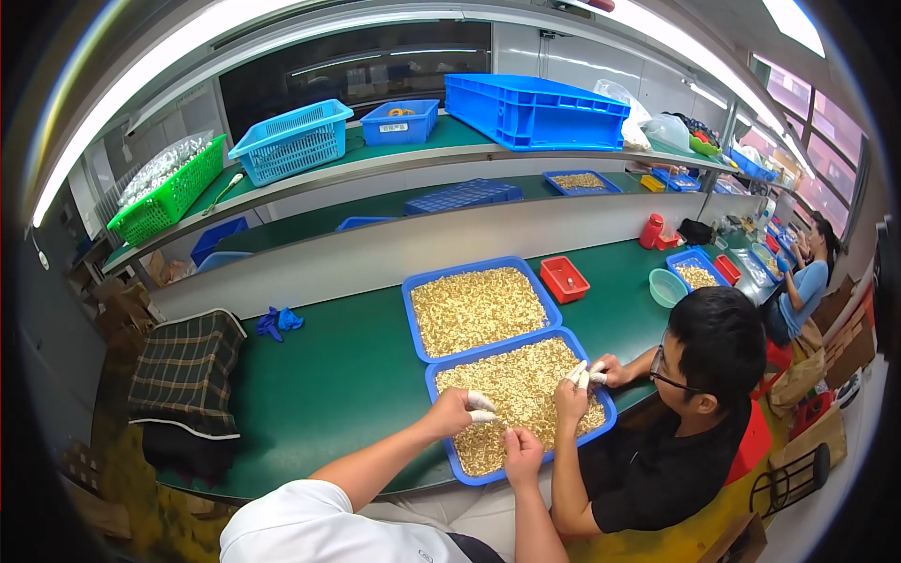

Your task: Manual inspection and sorting of nuts in plastic trays on a workbench.

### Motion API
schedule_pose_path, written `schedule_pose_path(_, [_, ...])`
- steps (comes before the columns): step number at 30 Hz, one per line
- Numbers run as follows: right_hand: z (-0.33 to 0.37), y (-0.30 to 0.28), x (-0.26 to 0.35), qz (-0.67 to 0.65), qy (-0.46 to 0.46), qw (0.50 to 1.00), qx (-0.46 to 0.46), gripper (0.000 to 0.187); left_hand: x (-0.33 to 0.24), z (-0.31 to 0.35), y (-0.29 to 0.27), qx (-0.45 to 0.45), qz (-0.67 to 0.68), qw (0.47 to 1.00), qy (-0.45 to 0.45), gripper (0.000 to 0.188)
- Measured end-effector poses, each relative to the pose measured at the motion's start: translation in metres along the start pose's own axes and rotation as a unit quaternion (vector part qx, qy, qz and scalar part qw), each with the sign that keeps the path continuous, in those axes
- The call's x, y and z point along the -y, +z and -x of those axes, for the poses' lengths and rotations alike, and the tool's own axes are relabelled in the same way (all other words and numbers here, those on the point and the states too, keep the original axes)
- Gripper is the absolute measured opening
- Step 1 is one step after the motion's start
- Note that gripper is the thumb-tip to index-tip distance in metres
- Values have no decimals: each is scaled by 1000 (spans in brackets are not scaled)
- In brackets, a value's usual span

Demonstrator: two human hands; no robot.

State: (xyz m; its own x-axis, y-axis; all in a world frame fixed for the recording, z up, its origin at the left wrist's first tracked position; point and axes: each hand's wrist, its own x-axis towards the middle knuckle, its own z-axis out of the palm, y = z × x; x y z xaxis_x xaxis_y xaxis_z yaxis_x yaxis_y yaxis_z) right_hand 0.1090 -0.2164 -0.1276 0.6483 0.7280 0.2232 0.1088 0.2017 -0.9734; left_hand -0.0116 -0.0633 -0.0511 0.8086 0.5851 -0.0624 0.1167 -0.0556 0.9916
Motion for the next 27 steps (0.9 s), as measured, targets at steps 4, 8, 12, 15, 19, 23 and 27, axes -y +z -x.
schedule_pose_path(4, [0, -2, -2, 11, -11, 1000, 15, 17, -1, 2, 0, 24, -37, 999, 25, 16])
schedule_pose_path(8, [0, -2, -3, 28, -19, 999, 20, 16, 1, 0, -3, 21, -78, 997, 10, 18])
schedule_pose_path(12, [1, -1, -1, 17, -10, 1000, 5, 17, -6, 0, -6, 23, -76, 997, 12, 17])
schedule_pose_path(15, [-1, -1, 3, 49, -30, 998, 11, 17, -21, 4, -6, 62, -193, 978, 52, 16])
schedule_pose_path(19, [-2, 0, 2, 23, -17, 1000, 9, 17, -19, 6, -8, 45, -124, 991, 32, 18])
schedule_pose_path(23, [0, -2, -1, 22, -33, 999, 19, 17, -13, 7, -11, 51, -141, 987, 53, 17])
schedule_pose_path(27, [1, -4, -1, 41, -17, 999, 24, 17, -18, 7, -10, 64, -165, 983, 40, 17])
